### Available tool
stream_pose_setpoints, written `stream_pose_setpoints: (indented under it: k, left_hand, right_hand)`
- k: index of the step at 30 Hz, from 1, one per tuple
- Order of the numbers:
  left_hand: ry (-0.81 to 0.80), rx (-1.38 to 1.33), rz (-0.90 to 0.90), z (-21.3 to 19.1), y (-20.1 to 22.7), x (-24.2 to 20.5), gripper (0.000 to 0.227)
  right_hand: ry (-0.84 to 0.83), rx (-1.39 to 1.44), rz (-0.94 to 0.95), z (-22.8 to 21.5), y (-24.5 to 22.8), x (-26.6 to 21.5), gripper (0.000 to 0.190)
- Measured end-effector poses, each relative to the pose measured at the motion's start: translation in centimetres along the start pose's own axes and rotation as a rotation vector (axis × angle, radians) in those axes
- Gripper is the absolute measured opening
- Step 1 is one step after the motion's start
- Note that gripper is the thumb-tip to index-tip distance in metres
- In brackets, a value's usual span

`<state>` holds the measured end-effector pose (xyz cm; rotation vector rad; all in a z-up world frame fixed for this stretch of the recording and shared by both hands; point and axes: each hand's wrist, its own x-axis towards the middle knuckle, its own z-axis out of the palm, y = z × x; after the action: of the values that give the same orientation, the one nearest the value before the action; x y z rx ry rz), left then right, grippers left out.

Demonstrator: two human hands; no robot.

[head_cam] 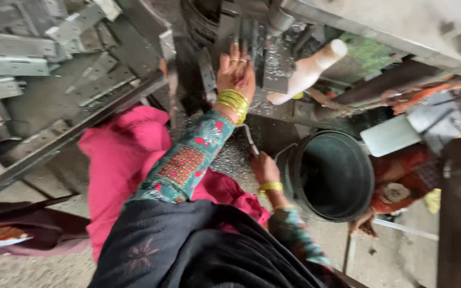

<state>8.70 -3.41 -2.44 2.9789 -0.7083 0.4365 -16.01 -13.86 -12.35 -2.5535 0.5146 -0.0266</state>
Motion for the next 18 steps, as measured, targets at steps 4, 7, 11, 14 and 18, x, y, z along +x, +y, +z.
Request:
stream_pose_setpoints:
  k: [4, 7, 11, 14, 18]
  left_hand:
    - [-0.042, 0.102, -0.04, 3.5, 0.3, 3.1, 0.048]
    - [0.023, 0.141, -0.126, 6.0, 0.8, 4.9, 0.053]
    - [0.052, 0.112, -0.102, 7.0, 1.1, 6.9, 0.057]
    - [-0.008, 0.021, -0.064, 5.9, -0.1, 6.1, 0.05]
    - [-0.003, -0.093, 0.01, 1.0, -1.4, 4.1, 0.042]
  right_hand:
    - [-0.089, -0.15, -0.06, -2.4, 2.0, 2.0, 0.032]
    - [0.024, -0.224, -0.076, -2.8, 2.2, 1.8, 0.031]
    - [-0.036, -0.013, 0.065, -0.3, 0.6, 0.2, 0.04]
    - [-0.023, -0.069, 0.029, 0.2, -0.1, -1.1, 0.035]
    - [-0.03, -0.216, 0.134, -5.1, -2.9, -0.2, 0.033]
